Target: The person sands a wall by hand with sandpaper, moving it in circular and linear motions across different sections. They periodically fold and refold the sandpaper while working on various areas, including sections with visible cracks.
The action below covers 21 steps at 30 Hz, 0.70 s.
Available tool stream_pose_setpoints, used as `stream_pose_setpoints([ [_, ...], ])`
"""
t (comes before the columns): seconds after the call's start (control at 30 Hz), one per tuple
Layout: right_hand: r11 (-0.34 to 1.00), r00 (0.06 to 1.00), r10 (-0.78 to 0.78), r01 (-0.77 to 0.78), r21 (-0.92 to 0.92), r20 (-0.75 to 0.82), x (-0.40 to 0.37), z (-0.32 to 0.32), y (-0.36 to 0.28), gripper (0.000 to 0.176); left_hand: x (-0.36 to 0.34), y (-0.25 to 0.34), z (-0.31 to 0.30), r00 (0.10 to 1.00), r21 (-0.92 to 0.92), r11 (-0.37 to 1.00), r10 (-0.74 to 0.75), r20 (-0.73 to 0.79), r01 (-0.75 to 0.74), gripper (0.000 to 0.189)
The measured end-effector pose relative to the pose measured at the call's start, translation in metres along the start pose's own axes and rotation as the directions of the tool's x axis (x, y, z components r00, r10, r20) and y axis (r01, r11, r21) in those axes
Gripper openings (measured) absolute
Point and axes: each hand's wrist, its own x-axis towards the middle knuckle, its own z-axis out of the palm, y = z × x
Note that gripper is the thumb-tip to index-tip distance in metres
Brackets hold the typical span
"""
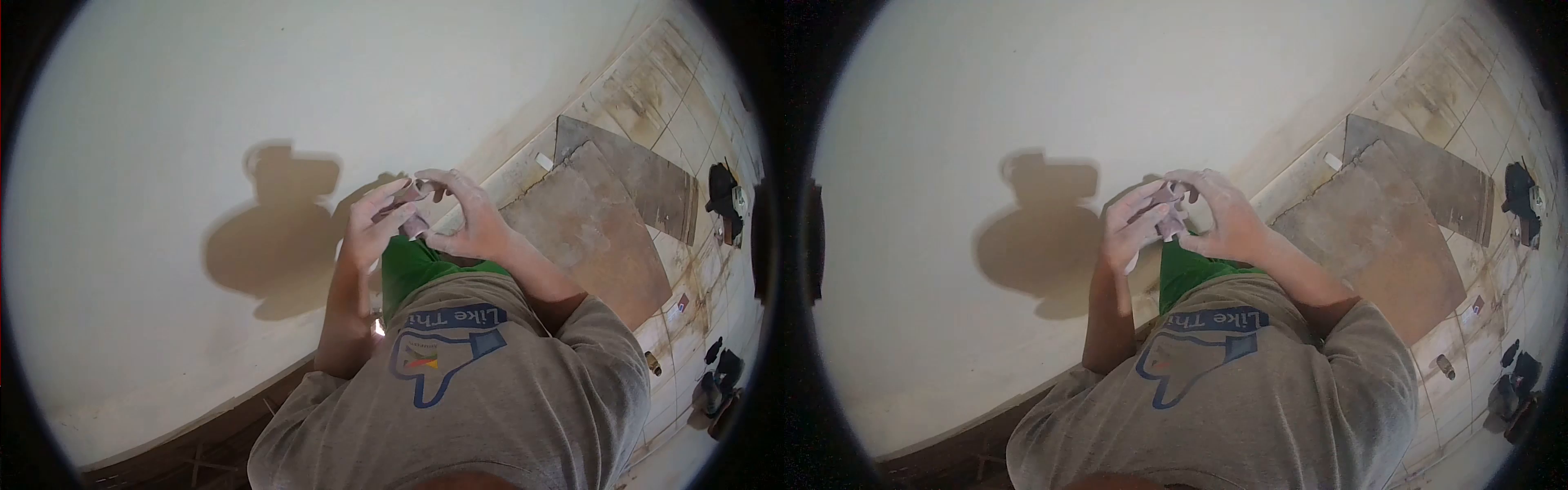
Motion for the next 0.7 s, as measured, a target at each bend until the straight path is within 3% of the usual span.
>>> stream_pose_setpoints([
  [0.13,0.999,0.991,0.009,-0.003,0.045,-0.134,0.001,-0.005,0.005,0.065,-0.001,0.000,-0.003,0.992,-0.110,0.993,0.056,0.116,-0.043,0.045],
  [0.23,0.995,0.997,0.059,-0.055,0.087,-0.051,0.006,-0.012,0.007,0.059,0.004,-0.009,0.003,0.978,0.055,0.988,0.136,0.157,-0.146,0.048],
  [0.33,0.993,0.998,0.062,-0.064,0.102,0.025,0.020,-0.023,0.022,0.057,0.008,-0.006,-0.005,0.980,0.336,0.921,0.174,0.097,-0.197,0.043],
  [0.37,0.994,0.998,0.052,-0.055,0.098,0.036,0.028,-0.030,0.031,0.056,0.009,-0.005,-0.010,0.981,0.278,0.942,0.171,0.087,-0.188,0.041],
  [0.4,0.994,0.994,0.014,-0.002,0.111,-0.107,0.039,-0.036,0.040,0.048,0.009,-0.002,-0.018,0.983,0.219,0.959,0.165,0.080,-0.179,0.039],
  [0.47,0.944,0.887,0.162,-0.013,0.329,-0.431,0.064,-0.044,0.059,0.034,0.006,0.001,-0.036,0.984,0.154,0.973,0.163,0.070,-0.172,0.035],
  [0.57,0.999,0.489,-0.035,-0.002,-0.041,-0.872,0.104,-0.015,0.120,0.025,-0.001,0.002,-0.050,0.987,0.133,0.978,0.159,0.030,-0.162,0.030],
  [0.63,0.942,0.703,-0.278,0.068,-0.328,-0.654,0.111,0.024,0.094,0.024,-0.002,0.015,-0.046,0.991,0.135,0.983,0.130,-0.019,-0.127,0.028],
  [0.7,0.875,0.759,-0.484,0.428,-0.226,-0.437,0.096,0.049,0.054,0.021,-0.001,0.009,-0.054,0.989,0.160,0.980,0.131,-0.068,-0.119,0.028],
])
